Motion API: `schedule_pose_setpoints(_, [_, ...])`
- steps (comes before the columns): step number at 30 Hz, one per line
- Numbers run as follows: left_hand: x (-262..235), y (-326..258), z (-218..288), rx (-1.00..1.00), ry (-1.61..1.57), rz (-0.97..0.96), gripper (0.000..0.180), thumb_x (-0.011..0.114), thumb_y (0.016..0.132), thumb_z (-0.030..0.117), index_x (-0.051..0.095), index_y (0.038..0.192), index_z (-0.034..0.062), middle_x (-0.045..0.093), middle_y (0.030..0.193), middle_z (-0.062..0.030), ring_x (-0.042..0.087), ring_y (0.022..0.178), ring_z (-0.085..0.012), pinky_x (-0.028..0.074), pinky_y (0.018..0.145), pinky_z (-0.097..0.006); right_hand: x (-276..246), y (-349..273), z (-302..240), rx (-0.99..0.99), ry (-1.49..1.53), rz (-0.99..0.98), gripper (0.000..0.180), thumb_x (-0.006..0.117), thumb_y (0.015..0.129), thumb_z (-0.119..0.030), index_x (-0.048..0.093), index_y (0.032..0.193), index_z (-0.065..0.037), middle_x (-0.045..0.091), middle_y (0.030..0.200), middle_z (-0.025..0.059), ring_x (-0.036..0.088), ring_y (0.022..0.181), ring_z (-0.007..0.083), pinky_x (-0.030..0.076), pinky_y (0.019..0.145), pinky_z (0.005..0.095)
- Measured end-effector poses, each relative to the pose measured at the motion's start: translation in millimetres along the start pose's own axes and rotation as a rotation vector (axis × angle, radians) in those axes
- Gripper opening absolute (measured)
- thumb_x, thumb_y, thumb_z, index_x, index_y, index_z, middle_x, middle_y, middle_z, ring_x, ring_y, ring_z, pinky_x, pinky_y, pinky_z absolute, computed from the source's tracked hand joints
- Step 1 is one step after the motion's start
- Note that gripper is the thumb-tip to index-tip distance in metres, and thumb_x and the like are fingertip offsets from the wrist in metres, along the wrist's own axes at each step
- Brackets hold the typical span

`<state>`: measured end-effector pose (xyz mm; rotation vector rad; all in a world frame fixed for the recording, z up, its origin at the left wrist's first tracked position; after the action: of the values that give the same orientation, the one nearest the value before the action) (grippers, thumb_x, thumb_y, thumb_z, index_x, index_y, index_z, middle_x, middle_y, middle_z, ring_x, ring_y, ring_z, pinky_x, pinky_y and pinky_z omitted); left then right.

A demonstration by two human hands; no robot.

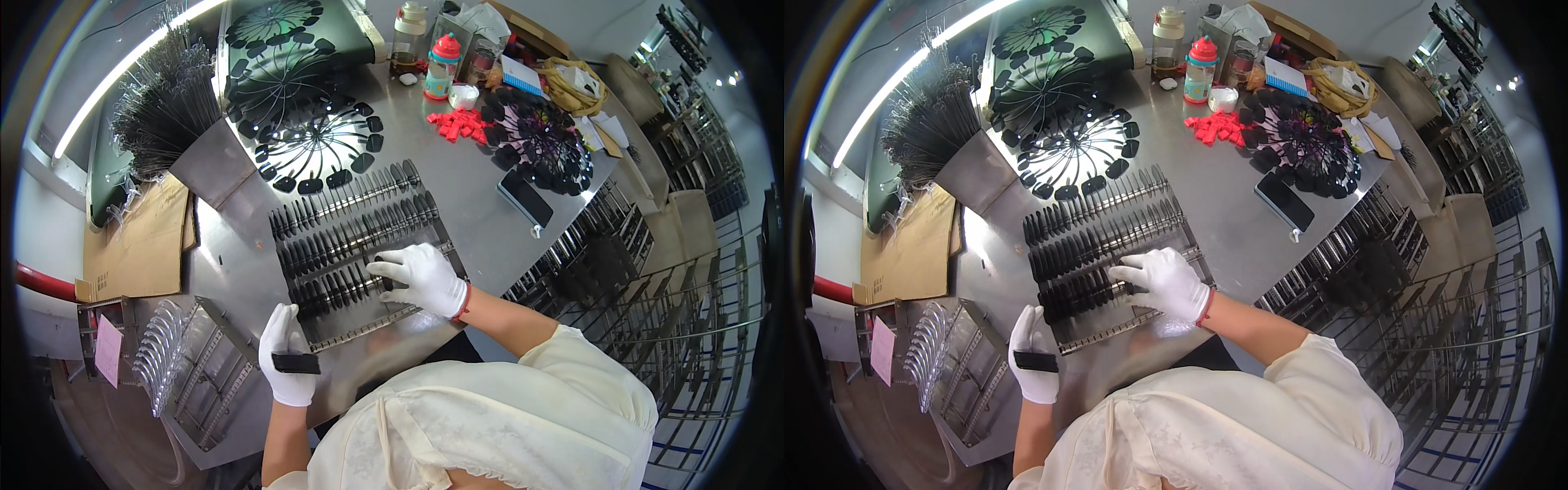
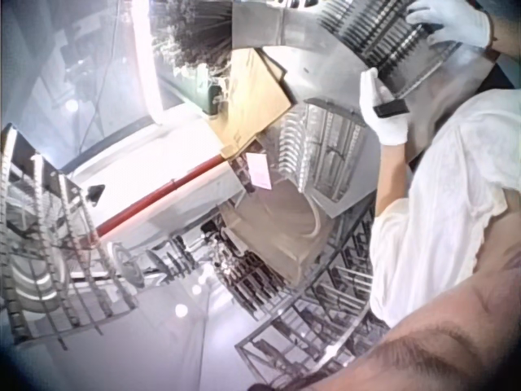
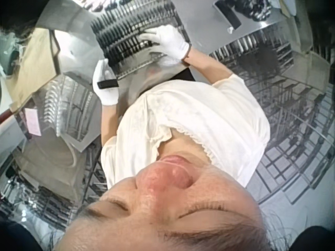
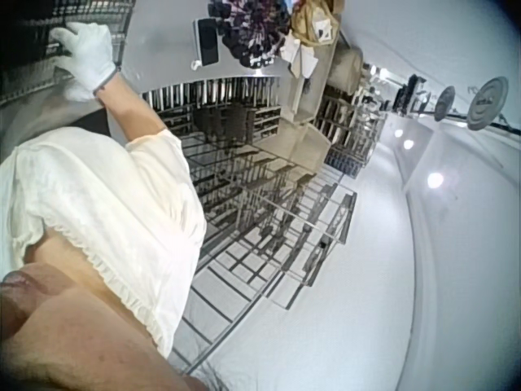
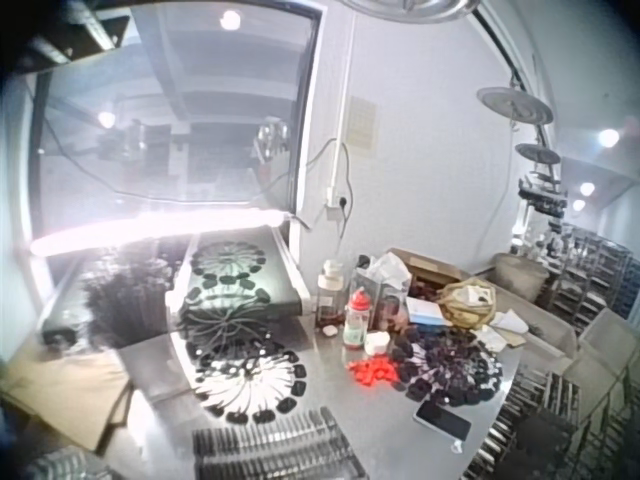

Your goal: The person assembles small black plastic components onto metal racks and clear plastic holders at a workbench. They repeatedly pick up components, attach them to the racks, and place the assembled units on the table or into storage racks.

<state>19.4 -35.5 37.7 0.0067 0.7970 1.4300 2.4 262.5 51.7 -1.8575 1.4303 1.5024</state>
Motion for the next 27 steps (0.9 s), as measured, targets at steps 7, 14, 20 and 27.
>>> schedule_pose_setpoints(7, [14, 6, 39, -0.56, -0.659, -0.292, 0.031, 0.045, 0.108, 0.011, 0.059, 0.132, -0.0038, 0.073, 0.103, -0.0118, 0.067, 0.088, -0.0122, 0.053, 0.079, -0.027, -25, 5, -36, 0.193, -0.207, -0.099, 0.078, 0.084, 0.077, -0.041, 0.055, 0.144, -0.014, 0.052, 0.143, 0.0174, 0.063, 0.111, 0.0262, 0.052, 0.089, 0.0421])
schedule_pose_setpoints(14, [77, -26, 40, -0.32, -0.813, -0.79, 0.025, 0.057, 0.097, 0.009, 0.061, 0.121, 0.002, 0.067, 0.113, -0.0089, 0.069, 0.104, -0.0192, 0.057, 0.083, -0.03, -33, -16, -79, 0.047, 0.788, -0.247, 0.067, 0.085, 0.076, -0.013, 0.058, 0.137, -0.009, 0.061, 0.132, 0.0105, 0.063, 0.115, 0.0219, 0.053, 0.097, 0.0342])
schedule_pose_setpoints(20, [75, 0, 81, -0.485, -0.364, -0.714, 0.015, 0.062, 0.093, 0.011, 0.068, 0.1, -0.0009, 0.072, 0.079, -0.0126, 0.071, 0.067, -0.0231, 0.057, 0.063, -0.035, -12, -42, -46, 0.739, 1.667, -0.027, 0.063, 0.066, 0.083, 0.008, 0.051, 0.142, -0.009, 0.061, 0.13, 0.008, 0.06, 0.118, 0.0168, 0.05, 0.101, 0.0334])
schedule_pose_setpoints(27, [38, 49, 30, 0.216, 0.6, -0.278, 0.08, 0.079, 0.08, 0.035, 0.047, 0.145, 0.0002, 0.049, 0.148, -0.0208, 0.041, 0.142, -0.0405, 0.025, 0.118, -0.06, -7, -17, 14, 0.247, 0.787, 0.167, 0.049, 0.079, 0.077, 0.0, 0.066, 0.123, -0.011, 0.061, 0.134, 0.0147, 0.064, 0.118, 0.0233, 0.053, 0.101, 0.036])
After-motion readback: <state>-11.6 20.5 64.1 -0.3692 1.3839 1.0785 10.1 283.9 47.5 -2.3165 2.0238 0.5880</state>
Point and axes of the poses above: each hand's wrist, its own y-axis towards the middle knuckle, its own x-axis out of the palm, z = x × y, the point moved 2 cm from there along y, towards the middle knuckle
